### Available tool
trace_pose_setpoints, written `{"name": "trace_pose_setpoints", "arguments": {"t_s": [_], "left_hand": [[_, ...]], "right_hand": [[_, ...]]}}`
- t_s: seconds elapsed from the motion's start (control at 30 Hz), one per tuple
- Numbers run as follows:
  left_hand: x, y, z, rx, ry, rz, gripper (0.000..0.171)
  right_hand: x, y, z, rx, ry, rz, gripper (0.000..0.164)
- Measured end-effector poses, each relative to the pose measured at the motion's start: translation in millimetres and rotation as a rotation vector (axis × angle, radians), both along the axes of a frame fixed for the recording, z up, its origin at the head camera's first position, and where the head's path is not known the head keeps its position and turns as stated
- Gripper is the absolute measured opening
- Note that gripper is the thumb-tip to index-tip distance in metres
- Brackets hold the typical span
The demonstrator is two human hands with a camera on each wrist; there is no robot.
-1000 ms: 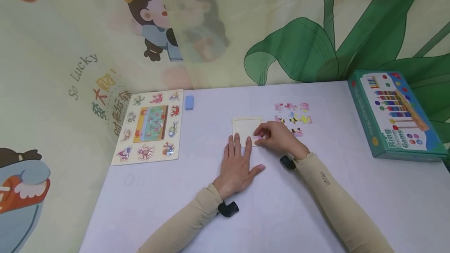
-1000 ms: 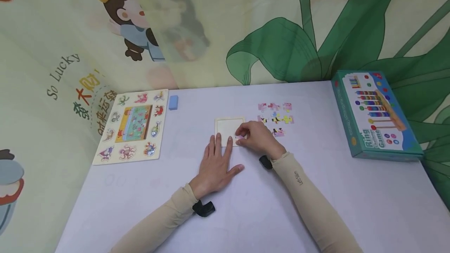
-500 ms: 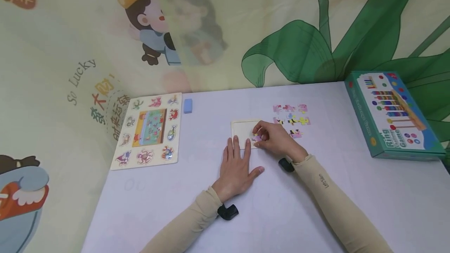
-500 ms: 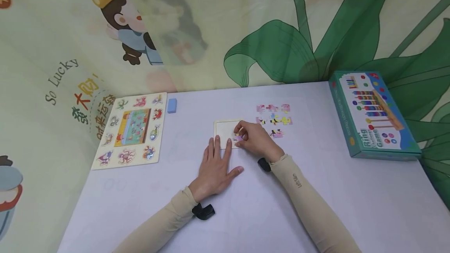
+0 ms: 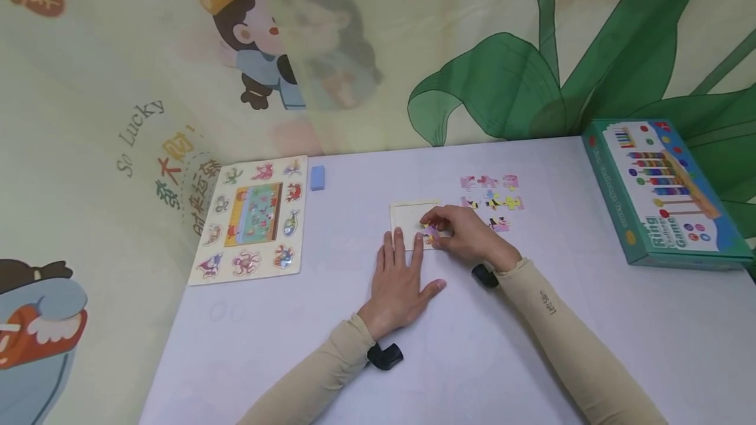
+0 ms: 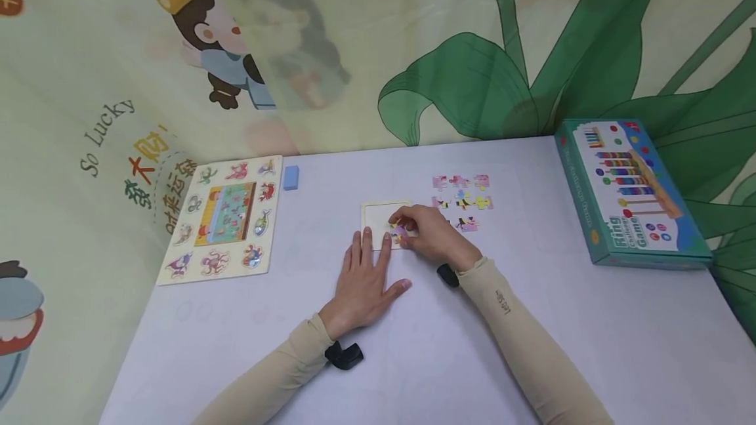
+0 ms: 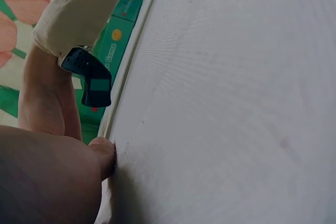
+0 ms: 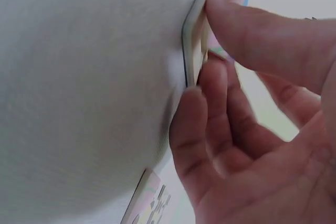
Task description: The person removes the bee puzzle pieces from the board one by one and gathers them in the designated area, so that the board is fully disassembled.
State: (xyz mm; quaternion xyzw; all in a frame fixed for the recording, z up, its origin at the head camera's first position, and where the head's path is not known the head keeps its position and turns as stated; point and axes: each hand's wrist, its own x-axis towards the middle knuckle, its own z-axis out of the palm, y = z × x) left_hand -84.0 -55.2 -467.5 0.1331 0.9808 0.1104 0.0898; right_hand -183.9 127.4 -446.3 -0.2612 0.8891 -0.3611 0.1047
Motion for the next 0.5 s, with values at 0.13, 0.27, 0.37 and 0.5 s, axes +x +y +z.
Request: {"name": "trace_pose_setpoints", "arguments": {"t_s": [0.13,0.27,0.37,0.5], "left_hand": [[-0.2,1,-0.4,0.003,0.01,-0.001,0.094],[-0.8,1,1.3,-0.001,0.008,0.0,0.094],[-0.4,0,2.3,-0.007,-0.001,0.001,0.094],[0.7,0,2.0,0.003,0.001,-0.001,0.093]], "right_hand": [[-1.7,1,0.3,0.012,-0.016,0.012,0.043],[-3.3,3,-1.2,0.005,-0.019,0.008,0.043],[-3.4,7,-2.7,-0.002,-0.005,0.001,0.042],[-2.1,19,-1.8,-0.012,0.014,-0.034,0.043]]}}
